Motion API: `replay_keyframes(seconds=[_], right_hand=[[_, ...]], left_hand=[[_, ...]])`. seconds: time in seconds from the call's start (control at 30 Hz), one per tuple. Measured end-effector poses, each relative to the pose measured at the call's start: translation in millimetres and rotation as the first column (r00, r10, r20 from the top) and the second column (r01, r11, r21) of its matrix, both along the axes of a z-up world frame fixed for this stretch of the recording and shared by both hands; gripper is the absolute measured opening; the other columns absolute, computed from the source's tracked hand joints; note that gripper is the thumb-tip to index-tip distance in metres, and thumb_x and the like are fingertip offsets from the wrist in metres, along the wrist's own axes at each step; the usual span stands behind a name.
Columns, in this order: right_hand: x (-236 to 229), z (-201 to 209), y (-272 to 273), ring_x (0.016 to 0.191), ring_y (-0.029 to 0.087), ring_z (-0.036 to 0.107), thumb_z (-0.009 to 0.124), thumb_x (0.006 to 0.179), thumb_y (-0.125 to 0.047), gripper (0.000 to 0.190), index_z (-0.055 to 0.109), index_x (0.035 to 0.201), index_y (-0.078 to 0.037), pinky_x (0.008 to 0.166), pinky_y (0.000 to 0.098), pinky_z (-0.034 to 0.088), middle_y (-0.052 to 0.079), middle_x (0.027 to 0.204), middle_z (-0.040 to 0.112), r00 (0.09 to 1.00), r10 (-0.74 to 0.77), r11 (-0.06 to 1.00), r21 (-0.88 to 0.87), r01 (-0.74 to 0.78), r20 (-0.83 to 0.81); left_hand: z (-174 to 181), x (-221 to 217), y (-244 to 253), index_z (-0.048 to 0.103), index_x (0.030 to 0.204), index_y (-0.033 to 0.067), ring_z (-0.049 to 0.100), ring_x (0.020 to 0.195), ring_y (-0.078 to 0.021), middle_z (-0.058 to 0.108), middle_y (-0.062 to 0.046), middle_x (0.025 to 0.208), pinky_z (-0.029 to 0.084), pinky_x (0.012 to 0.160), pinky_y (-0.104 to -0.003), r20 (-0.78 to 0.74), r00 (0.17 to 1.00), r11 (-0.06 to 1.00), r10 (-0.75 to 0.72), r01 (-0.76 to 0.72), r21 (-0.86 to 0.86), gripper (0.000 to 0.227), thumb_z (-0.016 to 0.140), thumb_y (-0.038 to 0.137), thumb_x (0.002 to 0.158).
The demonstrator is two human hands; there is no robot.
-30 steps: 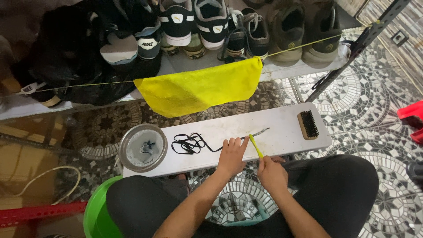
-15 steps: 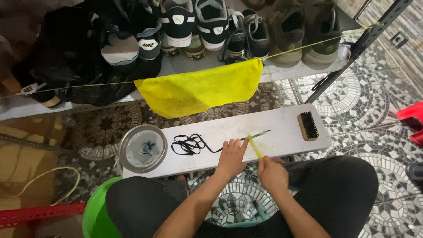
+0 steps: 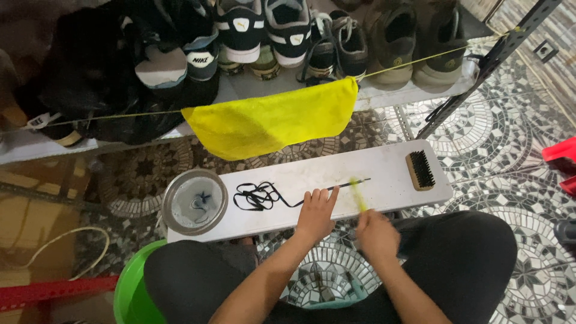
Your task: The person scrubs a black shoelace on a white board using a yellow toothbrush. They repeatedly dip the toothbrush into a metal bowl of soapy water to clean the lace.
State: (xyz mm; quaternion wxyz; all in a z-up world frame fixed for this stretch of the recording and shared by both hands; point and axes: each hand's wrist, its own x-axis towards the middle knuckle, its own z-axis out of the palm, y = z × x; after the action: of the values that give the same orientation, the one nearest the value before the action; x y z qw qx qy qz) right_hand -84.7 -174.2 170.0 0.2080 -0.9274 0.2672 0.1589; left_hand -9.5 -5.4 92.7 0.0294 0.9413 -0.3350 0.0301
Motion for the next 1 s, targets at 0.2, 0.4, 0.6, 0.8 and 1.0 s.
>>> replay_keyframes(seconds=[0.2, 0.4, 0.6, 0.8, 1.0], right_hand=[[3, -22, -8, 0.103, 0.037, 0.087, 0.039, 0.121, -0.037, 0.050, 0.079, 0.122, -0.008, 0.089, 0.0493, 0.065, 0.021, 0.101, 0.086, 0.999, 0.033, 0.998, -0.049, -0.032, 0.018], [-1, -32, -3, 0.104, 0.031, 0.087, 0.040, 0.121, -0.043, 0.048, 0.078, 0.126, -0.014, 0.091, 0.0448, 0.066, 0.014, 0.101, 0.086, 0.988, 0.154, 0.986, -0.061, -0.153, -0.004], [4, -75, -9, 0.104, 0.049, 0.081, 0.040, 0.114, -0.047, 0.048, 0.073, 0.123, -0.013, 0.091, 0.0642, 0.061, 0.025, 0.111, 0.082, 0.994, 0.110, 0.989, -0.097, -0.107, 0.024], [5, -47, -6, 0.104, 0.042, 0.081, 0.039, 0.118, -0.040, 0.046, 0.076, 0.120, -0.013, 0.091, 0.0587, 0.059, 0.018, 0.111, 0.085, 1.000, -0.025, 0.999, -0.025, 0.025, 0.000], [3, -51, -7, 0.108, 0.035, 0.080, 0.038, 0.120, -0.043, 0.046, 0.073, 0.130, -0.015, 0.089, 0.0531, 0.060, 0.014, 0.120, 0.083, 0.998, -0.023, 0.998, -0.055, 0.019, -0.059]], left_hand=[[-9, 2, 0, 0.040, 0.174, 0.0081, 0.056, 0.115, -0.0338, 0.059, -0.018, 0.126, 0.040, 0.106, -0.054, -0.024, 1.000, 1.000, 0.004, -0.004, -0.023, 0.110, 0.093, 0.041, 0.083], [-4, -1, 1, 0.041, 0.173, 0.0077, 0.055, 0.114, -0.0336, 0.060, -0.019, 0.128, 0.039, 0.104, -0.052, 0.000, 1.000, 1.000, 0.000, 0.000, -0.003, 0.108, 0.093, 0.040, 0.084], [-40, 8, -6, 0.036, 0.176, 0.0106, 0.055, 0.127, -0.0380, 0.059, -0.018, 0.143, 0.042, 0.106, -0.055, 0.099, 0.995, 0.997, 0.021, -0.028, 0.071, 0.118, 0.090, 0.059, 0.083], [-39, 8, -6, 0.035, 0.176, 0.0117, 0.055, 0.131, -0.0387, 0.060, -0.017, 0.145, 0.042, 0.107, -0.056, 0.095, 0.995, 0.996, 0.025, -0.033, 0.084, 0.115, 0.087, 0.060, 0.086], [-35, 7, -4, 0.031, 0.178, 0.0119, 0.053, 0.129, -0.0376, 0.058, -0.017, 0.144, 0.040, 0.109, -0.056, 0.019, 1.000, 0.996, 0.023, -0.025, 0.089, 0.115, 0.086, 0.059, 0.089]])
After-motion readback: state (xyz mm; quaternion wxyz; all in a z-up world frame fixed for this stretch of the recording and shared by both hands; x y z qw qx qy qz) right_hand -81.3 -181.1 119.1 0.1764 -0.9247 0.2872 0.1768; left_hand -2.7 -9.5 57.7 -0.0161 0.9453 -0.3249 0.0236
